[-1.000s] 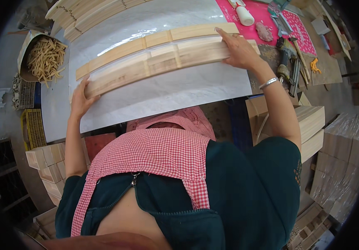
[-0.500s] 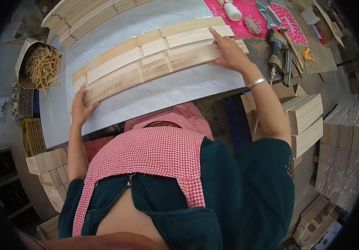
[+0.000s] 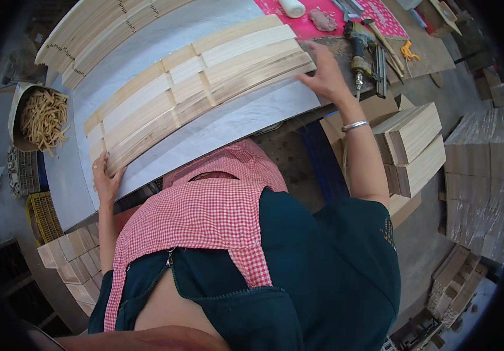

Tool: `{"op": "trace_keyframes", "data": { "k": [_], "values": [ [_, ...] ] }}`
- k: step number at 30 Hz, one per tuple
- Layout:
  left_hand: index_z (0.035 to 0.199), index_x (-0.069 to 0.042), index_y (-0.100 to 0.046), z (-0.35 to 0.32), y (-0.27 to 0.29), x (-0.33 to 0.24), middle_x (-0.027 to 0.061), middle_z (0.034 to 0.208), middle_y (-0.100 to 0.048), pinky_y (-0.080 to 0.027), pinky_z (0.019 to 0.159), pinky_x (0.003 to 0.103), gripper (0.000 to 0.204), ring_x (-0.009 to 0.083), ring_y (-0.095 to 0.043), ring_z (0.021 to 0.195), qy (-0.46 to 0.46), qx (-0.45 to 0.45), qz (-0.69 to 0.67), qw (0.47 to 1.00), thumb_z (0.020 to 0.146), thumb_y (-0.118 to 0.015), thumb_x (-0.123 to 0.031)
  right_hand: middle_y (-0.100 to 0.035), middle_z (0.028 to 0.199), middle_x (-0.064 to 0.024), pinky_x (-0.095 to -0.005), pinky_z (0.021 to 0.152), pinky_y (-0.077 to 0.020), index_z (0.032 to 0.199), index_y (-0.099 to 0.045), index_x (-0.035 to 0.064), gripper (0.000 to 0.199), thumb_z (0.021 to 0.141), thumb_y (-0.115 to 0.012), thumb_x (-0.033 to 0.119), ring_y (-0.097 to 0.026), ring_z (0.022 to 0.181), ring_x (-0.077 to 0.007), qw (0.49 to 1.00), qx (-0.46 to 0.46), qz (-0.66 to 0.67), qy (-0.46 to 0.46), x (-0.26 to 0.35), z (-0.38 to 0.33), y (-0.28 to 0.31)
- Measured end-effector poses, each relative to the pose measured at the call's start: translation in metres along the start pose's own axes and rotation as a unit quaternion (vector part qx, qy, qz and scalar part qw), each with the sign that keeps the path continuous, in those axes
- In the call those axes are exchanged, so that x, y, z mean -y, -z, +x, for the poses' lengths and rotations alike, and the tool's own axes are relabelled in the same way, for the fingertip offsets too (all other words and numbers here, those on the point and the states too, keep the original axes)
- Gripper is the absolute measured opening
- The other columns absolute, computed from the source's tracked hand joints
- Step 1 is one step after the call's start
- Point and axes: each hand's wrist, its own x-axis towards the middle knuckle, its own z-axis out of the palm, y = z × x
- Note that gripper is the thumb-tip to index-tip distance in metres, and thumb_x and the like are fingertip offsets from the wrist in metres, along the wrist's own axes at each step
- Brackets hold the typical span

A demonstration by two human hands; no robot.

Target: Applying glue and using a nail gun to assemble wooden components into frames.

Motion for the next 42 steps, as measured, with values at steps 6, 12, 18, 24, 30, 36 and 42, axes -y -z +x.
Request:
{"op": "trace_keyframes", "data": {
  "k": [6,12,18,24,30,36,42],
  "values": [
    [0.132,-0.005,-0.057,-0.023,0.007,0.005,0.0118,0.118,-0.059,-0.047,0.097,0.039,0.068,0.0302,-0.057,0.109,0.011,0.011,-0.04,0.999,0.07,-0.084,-0.01,-0.07,0.085,-0.0099,-0.0387,0.072,-0.0502,0.102,-0.07,0.0077,0.026,0.086,-0.074,0.027,-0.065,0.079,-0.0263,0.96,0.04,0.013,-0.277,-0.028,-0.024,0.035],
    [0.131,-0.004,-0.058,-0.017,0.004,0.004,0.0125,0.122,-0.059,-0.046,0.099,0.038,0.063,0.0308,-0.057,0.111,-0.015,0.032,-0.023,0.999,0.073,-0.082,-0.011,-0.069,0.074,-0.0074,-0.0403,0.063,-0.0468,0.088,-0.072,0.009,0.025,0.092,-0.068,0.033,-0.063,0.067,-0.0283,0.94,0.031,-0.056,-0.335,-0.042,-0.015,0.025],
    [0.136,-0.005,-0.055,-0.024,0.016,0.001,0.013,0.128,-0.059,-0.046,0.101,0.038,0.063,0.031,-0.057,0.115,-0.033,0.046,0.022,0.998,0.077,-0.078,-0.01,-0.071,0.097,-0.0095,-0.0405,0.074,-0.0514,0.12,-0.064,0.011,0.036,0.088,-0.068,0.026,-0.065,0.086,-0.0309,0.938,0.042,-0.199,-0.279,-0.036,0.021,0.007],
    [0.141,-0.007,-0.051,-0.024,0.019,-0.002,0.0125,0.132,-0.059,-0.045,0.102,0.038,0.066,0.031,-0.057,0.118,-0.037,0.061,0.019,0.997,0.08,-0.075,-0.007,-0.068,0.118,-0.0101,-0.041,0.089,-0.0517,0.148,-0.043,0.0146,0.076,0.077,-0.068,0.012,-0.063,0.105,-0.0327,0.975,0.151,-0.153,0.062,-0.006,0.034,-0.023],
    [0.142,-0.007,-0.051,-0.026,0.019,-0.008,0.0115,0.135,-0.059,-0.045,0.103,0.038,0.065,0.0309,-0.057,0.119,-0.05,0.058,0.03,0.997,0.081,-0.073,-0.005,-0.067,0.123,-0.0111,-0.0401,0.097,-0.0491,0.152,-0.04,0.0133,0.087,0.07,-0.068,0.004,-0.062,0.11,-0.0347,0.943,0.305,-0.101,0.088,0.019,0.038,-0.019],
    [0.139,-0.006,-0.054,-0.043,0.018,-0.016,0.0111,0.136,-0.059,-0.045,0.103,0.038,0.062,0.0307,-0.058,0.119,0.019,0.077,-0.073,0.994,0.08,-0.073,-0.005,-0.061,0.135,-0.0132,-0.0387,0.104,-0.0451,0.149,-0.043,0.008,0.08,0.074,-0.068,0.0,-0.058,0.119,-0.0338,0.936,0.349,-0.045,-0.025,0.032,0.003,0.025],
    [0.134,-0.005,-0.059,-0.057,0.002,0.01,0.0138,0.137,-0.059,-0.045,0.104,0.04,0.059,0.0326,-0.058,0.12,-0.041,-0.012,-0.055,0.998,0.078,-0.076,-0.008,-0.053,0.144,-0.0175,-0.0395,0.108,-0.0414,0.144,-0.047,0.0019,0.071,0.077,-0.072,0.005,-0.053,0.127,-0.035,0.969,0.232,-0.069,0.057,-0.012,-0.03,0.005]
  ]
}}
